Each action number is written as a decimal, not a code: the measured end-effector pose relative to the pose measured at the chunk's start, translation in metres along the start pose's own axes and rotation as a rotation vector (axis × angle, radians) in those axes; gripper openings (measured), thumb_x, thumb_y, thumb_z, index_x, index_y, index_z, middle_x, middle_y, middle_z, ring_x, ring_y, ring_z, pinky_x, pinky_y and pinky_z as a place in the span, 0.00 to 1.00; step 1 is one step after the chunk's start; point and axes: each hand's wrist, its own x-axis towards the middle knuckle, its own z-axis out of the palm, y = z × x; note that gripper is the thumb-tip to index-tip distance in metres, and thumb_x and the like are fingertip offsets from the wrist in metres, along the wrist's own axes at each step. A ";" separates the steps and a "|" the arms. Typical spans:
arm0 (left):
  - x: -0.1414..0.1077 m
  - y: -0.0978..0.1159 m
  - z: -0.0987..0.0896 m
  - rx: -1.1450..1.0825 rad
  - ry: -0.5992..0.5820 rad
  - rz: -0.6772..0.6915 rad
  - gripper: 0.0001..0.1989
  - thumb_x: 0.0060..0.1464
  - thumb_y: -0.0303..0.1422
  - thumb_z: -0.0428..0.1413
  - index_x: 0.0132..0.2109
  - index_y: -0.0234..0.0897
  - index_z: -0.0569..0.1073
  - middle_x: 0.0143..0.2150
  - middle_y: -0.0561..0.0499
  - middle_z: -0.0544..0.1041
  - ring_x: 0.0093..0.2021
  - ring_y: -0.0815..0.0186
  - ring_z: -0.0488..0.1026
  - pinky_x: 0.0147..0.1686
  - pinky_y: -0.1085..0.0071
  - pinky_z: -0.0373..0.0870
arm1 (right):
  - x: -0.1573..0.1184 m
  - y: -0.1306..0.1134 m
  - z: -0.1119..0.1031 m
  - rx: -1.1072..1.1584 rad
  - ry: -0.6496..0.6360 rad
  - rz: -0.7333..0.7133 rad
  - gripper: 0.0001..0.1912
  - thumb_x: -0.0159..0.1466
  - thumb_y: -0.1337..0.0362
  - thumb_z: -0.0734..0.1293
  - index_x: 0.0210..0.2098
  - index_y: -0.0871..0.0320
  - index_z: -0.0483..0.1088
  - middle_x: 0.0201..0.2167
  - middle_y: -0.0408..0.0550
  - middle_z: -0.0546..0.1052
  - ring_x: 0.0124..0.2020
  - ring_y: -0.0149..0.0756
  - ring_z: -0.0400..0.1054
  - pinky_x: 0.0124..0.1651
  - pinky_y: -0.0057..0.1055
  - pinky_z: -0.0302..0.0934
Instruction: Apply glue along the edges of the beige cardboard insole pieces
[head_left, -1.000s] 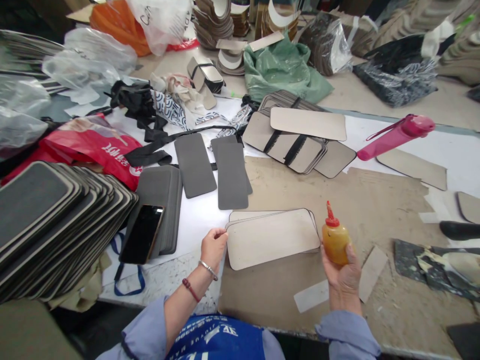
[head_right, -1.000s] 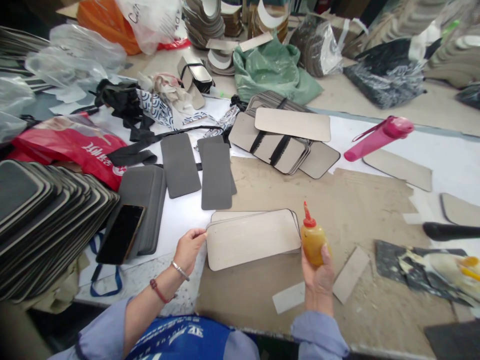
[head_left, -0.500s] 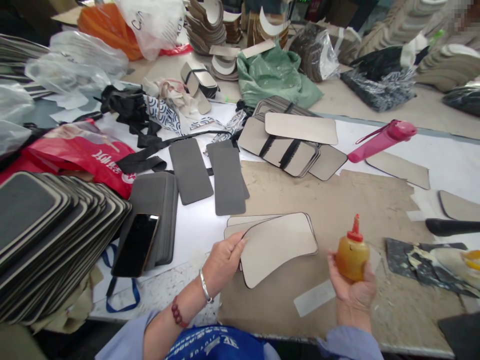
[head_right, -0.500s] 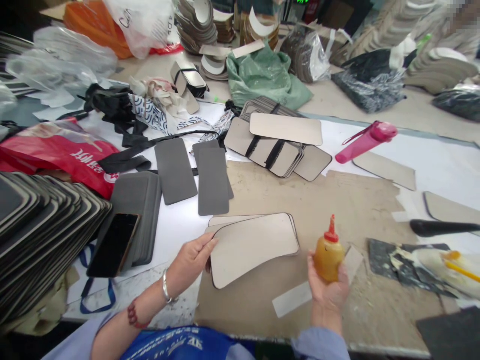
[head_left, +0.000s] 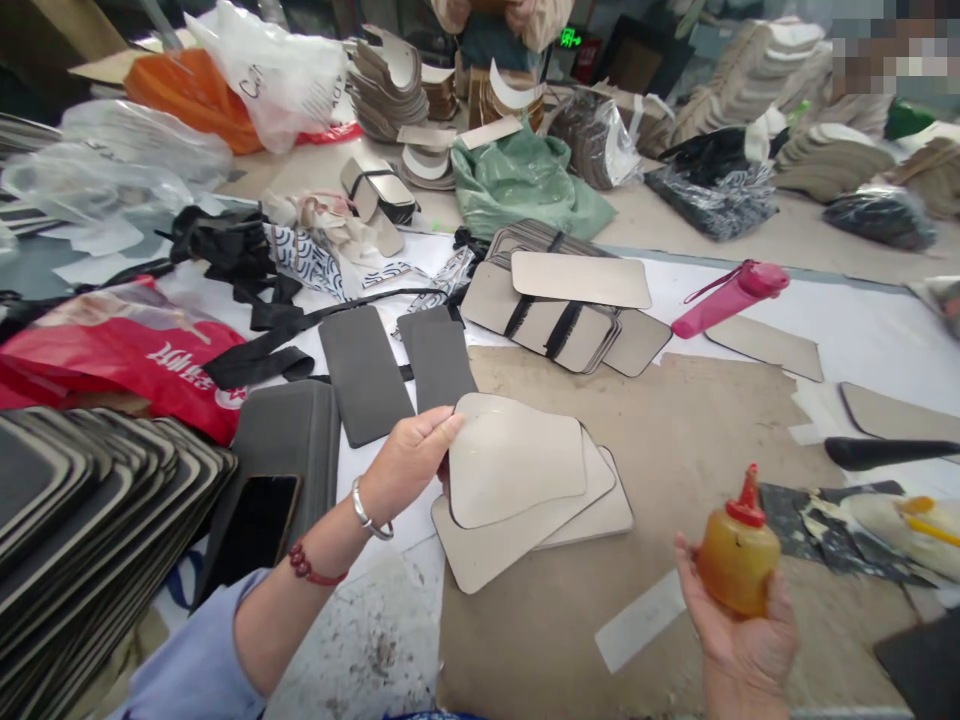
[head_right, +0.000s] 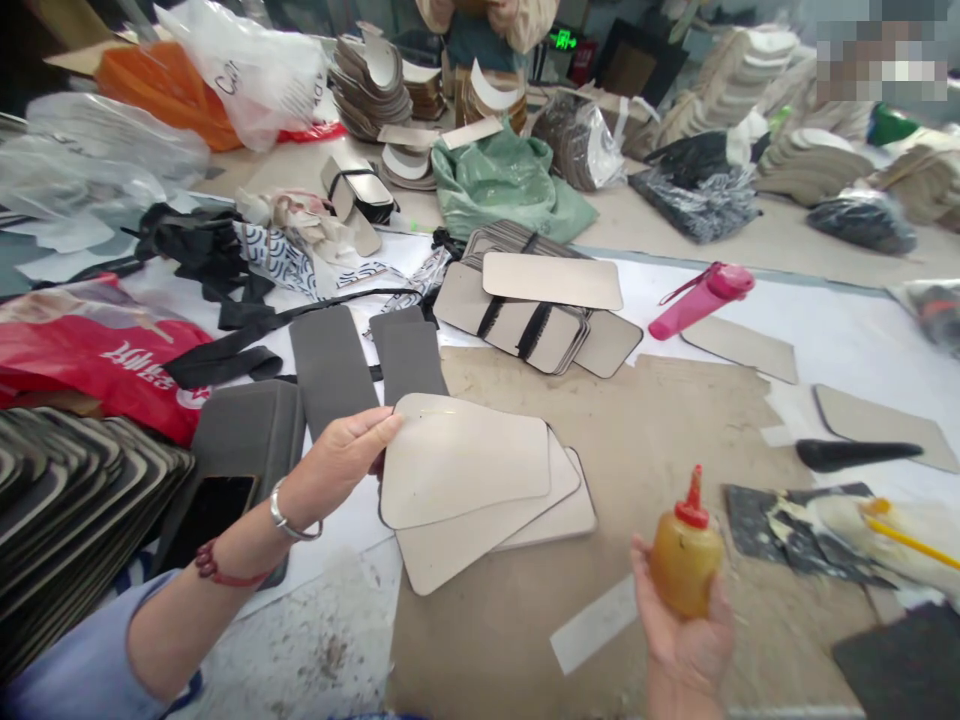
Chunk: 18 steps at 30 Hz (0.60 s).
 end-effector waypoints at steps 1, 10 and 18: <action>0.000 -0.004 -0.001 -0.020 0.008 -0.037 0.18 0.47 0.47 0.53 0.24 0.37 0.64 0.16 0.58 0.64 0.16 0.72 0.62 0.15 0.76 0.59 | -0.003 0.002 0.005 0.013 -0.021 0.016 0.19 0.50 0.53 0.67 0.41 0.51 0.72 0.39 0.44 0.74 0.39 0.40 0.69 0.39 0.45 0.67; -0.002 -0.015 -0.008 -0.283 0.113 -0.303 0.18 0.43 0.44 0.59 0.35 0.34 0.71 0.24 0.52 0.72 0.20 0.71 0.67 0.19 0.76 0.63 | -0.032 0.049 0.046 0.244 -0.289 0.219 0.20 0.49 0.50 0.69 0.37 0.55 0.72 0.29 0.46 0.75 0.29 0.37 0.69 0.45 0.52 0.65; -0.020 -0.003 -0.010 -0.190 0.166 -0.305 0.16 0.42 0.41 0.60 0.34 0.35 0.68 0.20 0.58 0.68 0.20 0.72 0.65 0.19 0.77 0.60 | 0.009 0.086 0.070 0.384 -0.271 0.185 0.13 0.52 0.54 0.69 0.33 0.54 0.72 0.29 0.43 0.78 0.32 0.36 0.71 0.43 0.43 0.66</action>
